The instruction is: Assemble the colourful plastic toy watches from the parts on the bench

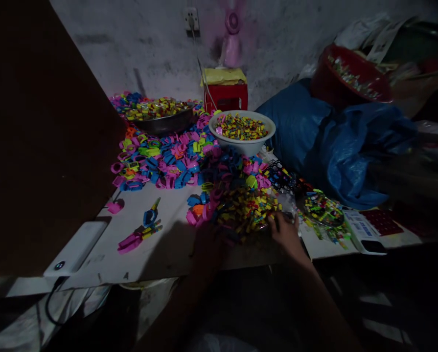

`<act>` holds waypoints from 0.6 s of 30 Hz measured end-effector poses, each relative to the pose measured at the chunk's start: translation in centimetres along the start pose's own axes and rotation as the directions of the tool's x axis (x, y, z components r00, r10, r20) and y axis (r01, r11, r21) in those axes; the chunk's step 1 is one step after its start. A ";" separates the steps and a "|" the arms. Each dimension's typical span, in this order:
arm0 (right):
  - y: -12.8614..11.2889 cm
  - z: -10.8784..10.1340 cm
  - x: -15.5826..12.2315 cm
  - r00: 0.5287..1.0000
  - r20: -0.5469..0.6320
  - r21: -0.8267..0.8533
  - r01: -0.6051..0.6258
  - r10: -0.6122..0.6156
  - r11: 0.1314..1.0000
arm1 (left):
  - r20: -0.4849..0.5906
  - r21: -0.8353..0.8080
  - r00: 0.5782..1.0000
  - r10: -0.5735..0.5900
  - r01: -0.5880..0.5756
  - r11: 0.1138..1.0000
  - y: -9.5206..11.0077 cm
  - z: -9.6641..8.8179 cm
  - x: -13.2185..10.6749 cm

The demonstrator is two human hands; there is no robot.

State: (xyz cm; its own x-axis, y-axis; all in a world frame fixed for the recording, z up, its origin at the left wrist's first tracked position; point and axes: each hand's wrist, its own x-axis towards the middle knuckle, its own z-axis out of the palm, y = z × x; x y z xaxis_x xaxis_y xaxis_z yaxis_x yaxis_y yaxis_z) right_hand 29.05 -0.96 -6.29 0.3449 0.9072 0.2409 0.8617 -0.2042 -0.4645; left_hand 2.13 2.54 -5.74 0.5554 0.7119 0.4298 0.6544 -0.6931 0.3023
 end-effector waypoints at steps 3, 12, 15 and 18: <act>-1.3 1.3 -0.2 0.999 0.016 0.048 0.036 -0.037 0.998 | 0.002 -0.095 1.000 0.006 -0.006 0.995 -0.1 -0.1 0.5; -0.4 1.8 -2.1 0.975 -0.220 0.262 0.046 0.013 0.964 | 0.073 -0.137 0.997 0.011 -0.001 0.991 -0.9 0.2 0.5; -0.3 1.8 -3.8 0.954 -0.297 0.319 0.141 -0.043 0.937 | 0.035 -0.203 0.995 0.089 -0.080 0.976 -1.7 0.4 0.1; -1.2 1.7 -6.1 0.955 -0.268 0.313 0.209 -0.125 0.926 | -0.019 -0.288 0.994 0.108 -0.108 0.951 -2.2 0.5 -0.4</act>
State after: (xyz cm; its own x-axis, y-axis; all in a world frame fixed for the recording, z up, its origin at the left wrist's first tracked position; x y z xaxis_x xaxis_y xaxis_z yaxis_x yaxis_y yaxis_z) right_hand 25.22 -5.60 -8.65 0.3210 0.7939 0.5165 0.7537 0.1162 -0.6469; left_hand 0.75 3.88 -7.00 0.6129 0.6309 0.4758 0.4143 -0.7693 0.4864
